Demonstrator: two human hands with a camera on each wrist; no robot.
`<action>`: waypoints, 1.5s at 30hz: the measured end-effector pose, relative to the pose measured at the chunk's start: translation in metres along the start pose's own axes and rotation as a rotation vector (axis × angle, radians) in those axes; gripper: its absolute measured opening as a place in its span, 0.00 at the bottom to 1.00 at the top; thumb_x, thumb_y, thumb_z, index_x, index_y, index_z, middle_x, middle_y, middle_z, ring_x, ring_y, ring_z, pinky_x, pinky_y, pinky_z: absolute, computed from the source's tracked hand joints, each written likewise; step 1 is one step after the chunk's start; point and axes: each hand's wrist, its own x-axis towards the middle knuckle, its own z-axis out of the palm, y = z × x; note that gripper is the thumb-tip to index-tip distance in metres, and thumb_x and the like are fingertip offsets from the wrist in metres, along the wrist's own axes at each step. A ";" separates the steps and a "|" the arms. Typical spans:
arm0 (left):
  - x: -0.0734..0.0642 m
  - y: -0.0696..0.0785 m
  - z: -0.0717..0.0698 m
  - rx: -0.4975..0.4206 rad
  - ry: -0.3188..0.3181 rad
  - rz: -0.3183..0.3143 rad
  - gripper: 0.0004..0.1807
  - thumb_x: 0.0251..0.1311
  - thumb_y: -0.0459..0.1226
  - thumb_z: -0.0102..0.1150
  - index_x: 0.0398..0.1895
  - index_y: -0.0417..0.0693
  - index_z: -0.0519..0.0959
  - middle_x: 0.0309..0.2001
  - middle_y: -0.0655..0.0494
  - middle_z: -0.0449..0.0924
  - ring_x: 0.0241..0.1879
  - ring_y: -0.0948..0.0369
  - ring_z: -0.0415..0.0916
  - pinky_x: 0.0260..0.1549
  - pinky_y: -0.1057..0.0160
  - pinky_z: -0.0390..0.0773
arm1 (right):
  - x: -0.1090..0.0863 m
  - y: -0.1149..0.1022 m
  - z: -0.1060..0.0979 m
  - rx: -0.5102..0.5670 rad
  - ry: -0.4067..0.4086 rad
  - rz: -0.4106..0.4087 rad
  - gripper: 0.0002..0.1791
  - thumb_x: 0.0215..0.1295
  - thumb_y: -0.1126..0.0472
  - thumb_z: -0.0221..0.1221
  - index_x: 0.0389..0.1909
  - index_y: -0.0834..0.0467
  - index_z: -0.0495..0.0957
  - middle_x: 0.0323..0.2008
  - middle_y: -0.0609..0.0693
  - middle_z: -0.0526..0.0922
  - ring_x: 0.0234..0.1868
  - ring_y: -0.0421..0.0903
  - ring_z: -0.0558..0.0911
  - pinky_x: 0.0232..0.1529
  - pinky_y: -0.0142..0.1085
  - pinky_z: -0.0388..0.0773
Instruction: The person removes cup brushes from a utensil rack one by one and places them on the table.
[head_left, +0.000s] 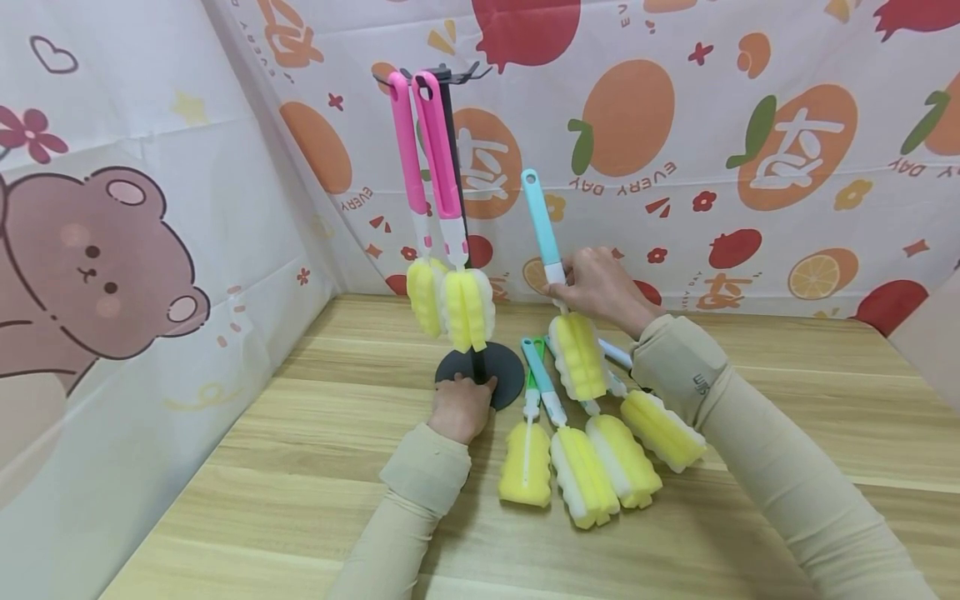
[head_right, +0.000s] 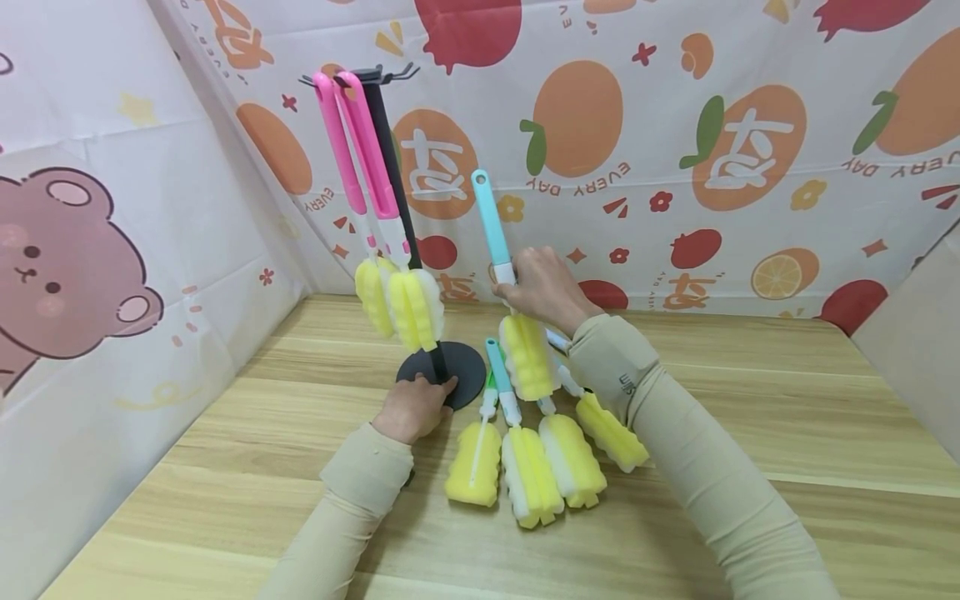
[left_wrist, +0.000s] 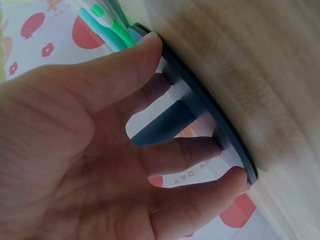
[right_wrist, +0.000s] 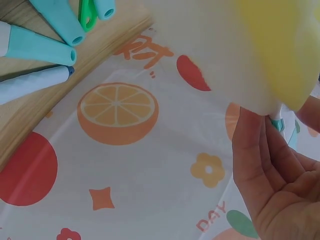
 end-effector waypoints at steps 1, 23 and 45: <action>0.000 0.000 0.000 0.001 0.001 0.000 0.26 0.72 0.46 0.59 0.71 0.57 0.74 0.61 0.40 0.78 0.64 0.43 0.73 0.55 0.39 0.77 | 0.000 0.000 0.000 -0.002 -0.003 0.001 0.13 0.63 0.64 0.69 0.32 0.73 0.84 0.25 0.59 0.84 0.20 0.46 0.75 0.21 0.30 0.70; 0.002 0.000 0.001 -0.005 -0.005 -0.004 0.26 0.72 0.46 0.59 0.72 0.57 0.74 0.62 0.39 0.78 0.64 0.41 0.73 0.55 0.39 0.76 | -0.003 0.007 0.002 0.066 -0.133 0.073 0.12 0.65 0.63 0.68 0.36 0.72 0.84 0.21 0.54 0.82 0.16 0.41 0.77 0.19 0.28 0.70; 0.002 0.001 0.001 -0.008 -0.021 -0.011 0.26 0.73 0.47 0.58 0.73 0.57 0.73 0.62 0.39 0.77 0.65 0.42 0.72 0.55 0.39 0.76 | -0.007 0.012 0.004 0.145 -0.244 0.135 0.11 0.65 0.63 0.67 0.34 0.70 0.85 0.20 0.53 0.82 0.17 0.42 0.81 0.24 0.32 0.82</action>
